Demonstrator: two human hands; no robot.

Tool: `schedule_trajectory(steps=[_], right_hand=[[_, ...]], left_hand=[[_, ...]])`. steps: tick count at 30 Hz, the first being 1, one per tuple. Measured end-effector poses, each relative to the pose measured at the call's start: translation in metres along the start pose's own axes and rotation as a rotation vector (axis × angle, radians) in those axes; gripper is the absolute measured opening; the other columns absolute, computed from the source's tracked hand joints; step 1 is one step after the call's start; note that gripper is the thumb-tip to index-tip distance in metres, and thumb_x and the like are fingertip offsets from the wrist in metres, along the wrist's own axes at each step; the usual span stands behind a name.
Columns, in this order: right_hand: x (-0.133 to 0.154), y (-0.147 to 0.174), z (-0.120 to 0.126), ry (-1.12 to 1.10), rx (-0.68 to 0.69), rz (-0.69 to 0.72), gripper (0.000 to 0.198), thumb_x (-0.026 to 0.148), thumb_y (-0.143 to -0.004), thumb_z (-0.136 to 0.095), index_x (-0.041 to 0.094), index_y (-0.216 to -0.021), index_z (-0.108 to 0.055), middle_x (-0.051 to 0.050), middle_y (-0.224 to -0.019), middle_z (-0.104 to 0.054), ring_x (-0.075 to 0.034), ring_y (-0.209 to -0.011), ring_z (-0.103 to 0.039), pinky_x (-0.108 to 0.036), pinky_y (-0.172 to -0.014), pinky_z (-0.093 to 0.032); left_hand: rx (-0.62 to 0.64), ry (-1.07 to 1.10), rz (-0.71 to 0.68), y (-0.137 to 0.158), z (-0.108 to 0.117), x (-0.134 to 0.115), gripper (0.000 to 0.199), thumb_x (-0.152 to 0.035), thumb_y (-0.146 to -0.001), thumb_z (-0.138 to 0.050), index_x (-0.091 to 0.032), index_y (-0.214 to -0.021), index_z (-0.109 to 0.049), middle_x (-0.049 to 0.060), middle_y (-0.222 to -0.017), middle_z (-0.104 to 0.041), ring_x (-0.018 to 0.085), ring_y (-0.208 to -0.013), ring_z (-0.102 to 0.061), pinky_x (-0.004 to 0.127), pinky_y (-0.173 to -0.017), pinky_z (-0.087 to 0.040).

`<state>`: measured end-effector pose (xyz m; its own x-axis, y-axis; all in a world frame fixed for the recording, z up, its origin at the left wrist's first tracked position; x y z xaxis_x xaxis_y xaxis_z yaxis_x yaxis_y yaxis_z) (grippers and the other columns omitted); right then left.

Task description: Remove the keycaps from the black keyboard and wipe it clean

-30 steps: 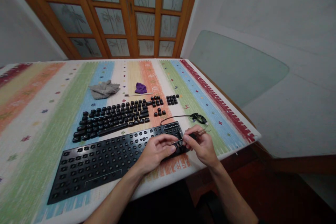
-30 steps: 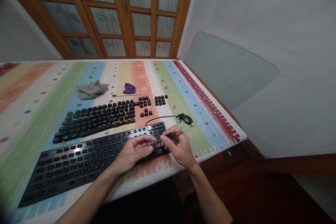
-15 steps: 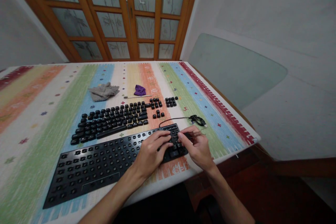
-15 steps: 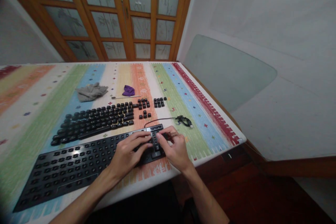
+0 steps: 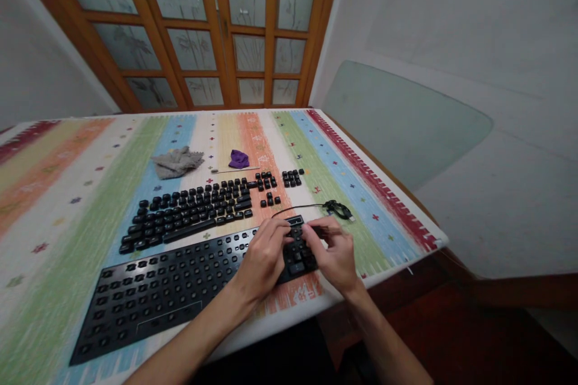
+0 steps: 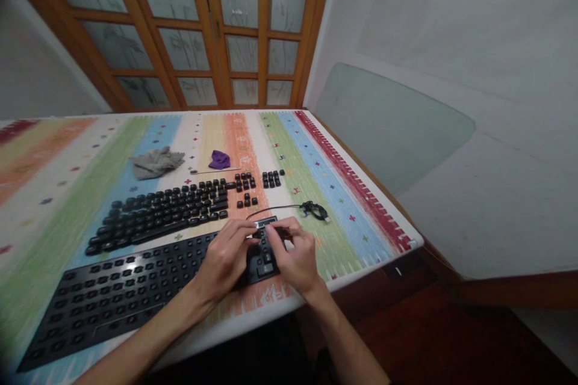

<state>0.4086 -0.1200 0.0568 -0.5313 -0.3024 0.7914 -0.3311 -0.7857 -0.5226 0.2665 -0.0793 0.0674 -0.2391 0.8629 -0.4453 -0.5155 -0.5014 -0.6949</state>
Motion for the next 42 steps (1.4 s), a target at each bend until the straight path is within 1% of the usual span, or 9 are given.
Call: schedule_trajectory(steps=[3,6,9,15,18,24,26,30,42], right_hand=[[-0.02,-0.003,-0.001,-0.236,0.048,-0.227,0.017,0.035,-0.092,-0.065,0.019,-0.086,-0.061,0.001,-0.067,-0.065,-0.012,-0.051,-0.061,-0.022,-0.045,-0.049],[-0.026,-0.001,-0.002,-0.335,0.023,-0.283,0.019,0.037,-0.09,-0.067,0.019,-0.087,-0.059,0.001,-0.065,-0.065,-0.012,-0.049,-0.059,-0.021,-0.042,-0.048],[-0.022,0.003,0.001,-0.217,-0.062,-0.193,0.013,0.031,-0.091,-0.066,0.019,-0.088,-0.062,0.0,-0.069,-0.066,-0.012,-0.053,-0.061,-0.022,-0.047,-0.051],[0.005,0.009,-0.004,0.146,-0.134,0.216,0.006,0.016,-0.091,-0.062,0.02,-0.092,-0.067,-0.003,-0.078,-0.071,-0.016,-0.069,-0.069,-0.028,-0.066,-0.058],[0.003,0.007,-0.006,0.209,-0.102,0.226,0.008,0.015,-0.093,-0.06,0.019,-0.091,-0.067,-0.002,-0.077,-0.071,-0.015,-0.067,-0.068,-0.028,-0.066,-0.057],[-0.014,0.003,0.013,0.199,-0.174,0.1,0.007,0.022,-0.092,-0.062,0.019,-0.087,-0.065,-0.001,-0.073,-0.068,-0.014,-0.061,-0.067,-0.026,-0.059,-0.056],[-0.019,0.004,0.018,0.177,-0.174,0.083,0.006,0.022,-0.092,-0.063,0.019,-0.087,-0.065,-0.001,-0.074,-0.068,-0.013,-0.061,-0.067,-0.026,-0.06,-0.056],[-0.023,0.007,0.023,0.13,-0.166,0.062,0.004,0.021,-0.091,-0.064,0.019,-0.088,-0.065,0.0,-0.075,-0.067,-0.013,-0.061,-0.067,-0.025,-0.059,-0.057],[-0.044,0.021,0.046,0.013,-0.204,-0.143,0.01,0.028,-0.09,-0.067,0.019,-0.087,-0.066,-0.001,-0.07,-0.068,-0.014,-0.055,-0.064,-0.023,-0.046,-0.052]], left_hand=[[-0.024,0.073,0.023,-0.002,0.002,0.004,0.017,-0.004,-0.093,-0.051,-0.017,-0.101,-0.058,0.006,-0.096,-0.065,0.02,-0.093,-0.065,0.035,-0.08,-0.058],[-0.046,0.098,0.057,-0.003,0.002,0.007,0.014,-0.006,-0.093,-0.056,-0.018,-0.1,-0.059,0.006,-0.096,-0.066,0.02,-0.094,-0.066,0.036,-0.082,-0.058],[-0.07,0.032,0.023,-0.002,0.002,0.004,0.016,-0.005,-0.094,-0.054,-0.016,-0.104,-0.058,0.007,-0.098,-0.066,0.02,-0.095,-0.065,0.036,-0.084,-0.058],[0.021,-0.177,-0.071,-0.003,-0.004,-0.01,0.025,-0.002,-0.095,-0.044,-0.013,-0.115,-0.054,0.012,-0.107,-0.063,0.024,-0.102,-0.062,0.04,-0.088,-0.056],[0.059,-0.176,-0.077,-0.012,-0.001,-0.009,0.024,-0.003,-0.095,-0.044,-0.013,-0.114,-0.055,0.012,-0.107,-0.061,0.025,-0.103,-0.06,0.039,-0.089,-0.055],[0.136,-0.12,0.053,-0.048,0.004,0.039,0.011,-0.009,-0.093,-0.058,-0.017,-0.099,-0.062,0.005,-0.092,-0.06,0.021,-0.09,-0.059,0.036,-0.082,-0.054],[0.26,-0.145,0.136,-0.058,-0.008,0.065,0.009,-0.01,-0.091,-0.061,-0.016,-0.097,-0.064,0.005,-0.093,-0.063,0.021,-0.09,-0.061,0.035,-0.083,-0.053],[0.33,-0.171,0.164,-0.072,-0.033,0.096,0.007,-0.01,-0.087,-0.065,-0.016,-0.091,-0.066,0.006,-0.089,-0.066,0.022,-0.09,-0.063,0.037,-0.085,-0.052],[0.459,-0.252,0.215,-0.079,-0.088,0.127,0.013,-0.013,-0.085,-0.063,-0.014,-0.087,-0.075,0.012,-0.093,-0.071,0.027,-0.097,-0.066,0.036,-0.087,-0.052]])
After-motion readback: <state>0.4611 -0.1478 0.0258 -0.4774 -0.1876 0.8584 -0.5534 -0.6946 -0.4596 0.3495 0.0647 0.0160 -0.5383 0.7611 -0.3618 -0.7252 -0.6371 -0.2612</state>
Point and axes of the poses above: each hand's wrist, its own y-axis away from the middle knuckle, its own z-axis out of the back of the hand, x = y × z, the point moved 7 cm from there along -y, towards the middle knuckle
